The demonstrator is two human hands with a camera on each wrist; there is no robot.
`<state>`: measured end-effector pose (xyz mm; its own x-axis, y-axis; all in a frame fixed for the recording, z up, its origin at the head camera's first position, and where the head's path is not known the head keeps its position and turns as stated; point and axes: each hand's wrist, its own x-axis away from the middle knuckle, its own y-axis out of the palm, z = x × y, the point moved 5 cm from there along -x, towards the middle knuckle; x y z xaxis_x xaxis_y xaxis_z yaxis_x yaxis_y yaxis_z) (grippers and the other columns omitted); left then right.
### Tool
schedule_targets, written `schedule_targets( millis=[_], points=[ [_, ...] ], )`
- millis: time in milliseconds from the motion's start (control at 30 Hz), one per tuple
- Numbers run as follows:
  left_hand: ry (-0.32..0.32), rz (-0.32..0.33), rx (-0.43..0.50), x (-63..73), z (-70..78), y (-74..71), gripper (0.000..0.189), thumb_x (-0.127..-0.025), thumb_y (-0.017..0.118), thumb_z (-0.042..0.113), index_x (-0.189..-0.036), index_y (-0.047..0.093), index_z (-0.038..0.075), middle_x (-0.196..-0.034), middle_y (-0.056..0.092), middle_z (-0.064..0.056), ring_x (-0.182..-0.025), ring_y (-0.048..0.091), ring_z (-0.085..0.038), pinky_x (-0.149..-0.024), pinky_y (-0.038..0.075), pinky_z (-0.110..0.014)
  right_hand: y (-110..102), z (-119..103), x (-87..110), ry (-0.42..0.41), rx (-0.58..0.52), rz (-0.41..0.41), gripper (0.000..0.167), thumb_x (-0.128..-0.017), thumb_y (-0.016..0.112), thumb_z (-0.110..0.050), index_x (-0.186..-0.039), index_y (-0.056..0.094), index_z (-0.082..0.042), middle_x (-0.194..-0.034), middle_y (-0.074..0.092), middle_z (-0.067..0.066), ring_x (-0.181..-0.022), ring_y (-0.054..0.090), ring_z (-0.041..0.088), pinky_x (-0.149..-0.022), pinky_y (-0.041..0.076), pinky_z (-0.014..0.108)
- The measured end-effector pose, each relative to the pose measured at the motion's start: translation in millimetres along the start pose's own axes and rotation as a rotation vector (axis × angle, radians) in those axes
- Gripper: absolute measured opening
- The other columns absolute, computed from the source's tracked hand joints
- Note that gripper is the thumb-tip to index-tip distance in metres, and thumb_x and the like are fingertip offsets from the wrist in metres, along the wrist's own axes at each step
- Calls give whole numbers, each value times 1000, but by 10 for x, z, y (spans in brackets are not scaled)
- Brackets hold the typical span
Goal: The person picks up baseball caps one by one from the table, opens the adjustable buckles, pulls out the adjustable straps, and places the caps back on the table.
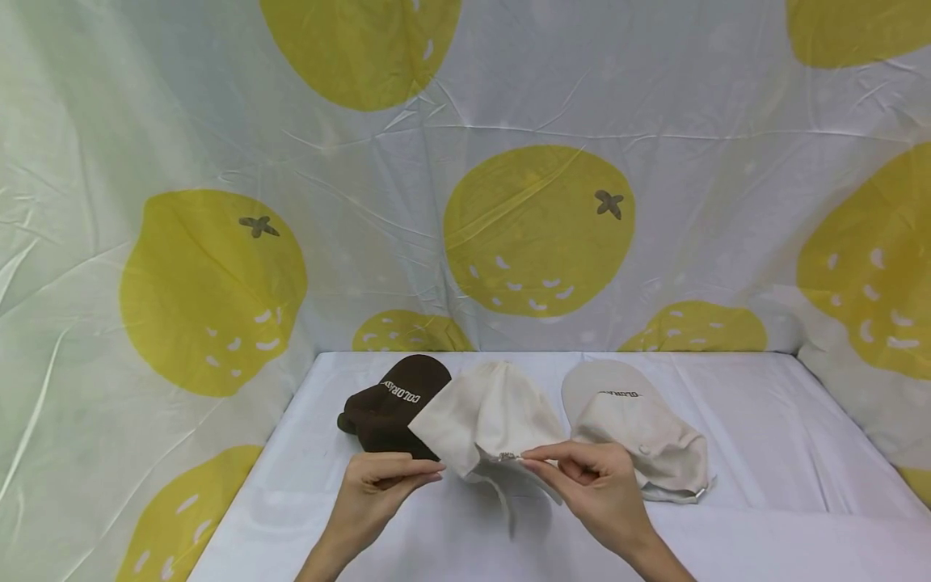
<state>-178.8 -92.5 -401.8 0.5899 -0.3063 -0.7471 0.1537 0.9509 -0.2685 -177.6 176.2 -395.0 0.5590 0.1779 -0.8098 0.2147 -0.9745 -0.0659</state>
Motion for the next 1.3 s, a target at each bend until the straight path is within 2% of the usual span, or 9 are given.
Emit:
schedule_targets(
  millis=[233,467,600,700,800,900,1067,1200,1300],
  points=[
    [-41,89,-40,-180,16,15,14,-82,78,-12,-95,80,-6,-80,78,-12,-53,54,-14,-52,46,-14,12,-12,44,1,-5,-10,42,-69,73,32,-100,78,4,-60,64,1,-47,21,6,-39,22,14],
    [-84,167,-104,-377,-15,31,8,-86,79,-5,-94,81,-4,-76,78,-13,-53,34,8,-45,30,-10,48,-34,73,1,-19,-35,44,-68,72,34,-100,78,4,-74,75,3,-45,24,6,-39,27,14],
    [-104,209,-145,-469,-42,55,7,-86,81,1,-93,82,-2,-73,76,-12,-54,27,7,-46,24,-10,58,-45,90,7,-36,-66,46,-67,70,36,-101,78,4,-74,75,6,-44,29,6,-41,33,17],
    [-126,230,-161,-521,-69,72,8,-86,82,3,-93,82,-1,-77,78,-12,-54,32,4,-50,28,-8,61,-51,118,13,-31,-85,47,-68,71,35,-101,78,3,-60,64,2,-43,26,6,-40,31,15],
    [-137,239,-158,-556,-101,85,9,-86,82,2,-94,82,-2,-81,80,-12,-53,44,0,-53,39,-9,66,-60,141,5,-21,-92,48,-67,72,34,-102,78,2,-50,46,-3,-44,20,5,-40,25,11],
    [-161,244,-145,-574,-126,94,10,-85,82,1,-95,82,-2,-79,79,-13,-54,49,0,-54,45,-12,85,-57,157,10,-63,-107,49,-67,70,36,-103,77,4,-58,60,2,-43,23,4,-40,27,12],
    [-217,236,-150,-609,-148,123,13,-84,84,3,-97,83,1,-52,61,-8,-52,29,6,-49,27,-11,127,-40,192,38,-138,-139,50,-68,66,40,-105,76,8,-92,79,15,-43,36,8,-40,34,19],
    [-249,222,-152,-651,-171,150,13,-84,84,4,-97,84,4,-47,51,-7,-51,27,4,-48,24,-12,146,-34,213,41,-117,-149,49,-68,68,38,-104,77,6,-77,76,11,-43,28,7,-39,30,14],
    [-278,195,-131,-667,-197,178,12,-84,84,3,-96,84,4,-55,63,-9,-52,31,3,-48,26,-12,154,-33,224,40,-112,-153,48,-69,68,37,-103,77,5,-73,74,12,-42,27,6,-39,29,12]
  ],
)
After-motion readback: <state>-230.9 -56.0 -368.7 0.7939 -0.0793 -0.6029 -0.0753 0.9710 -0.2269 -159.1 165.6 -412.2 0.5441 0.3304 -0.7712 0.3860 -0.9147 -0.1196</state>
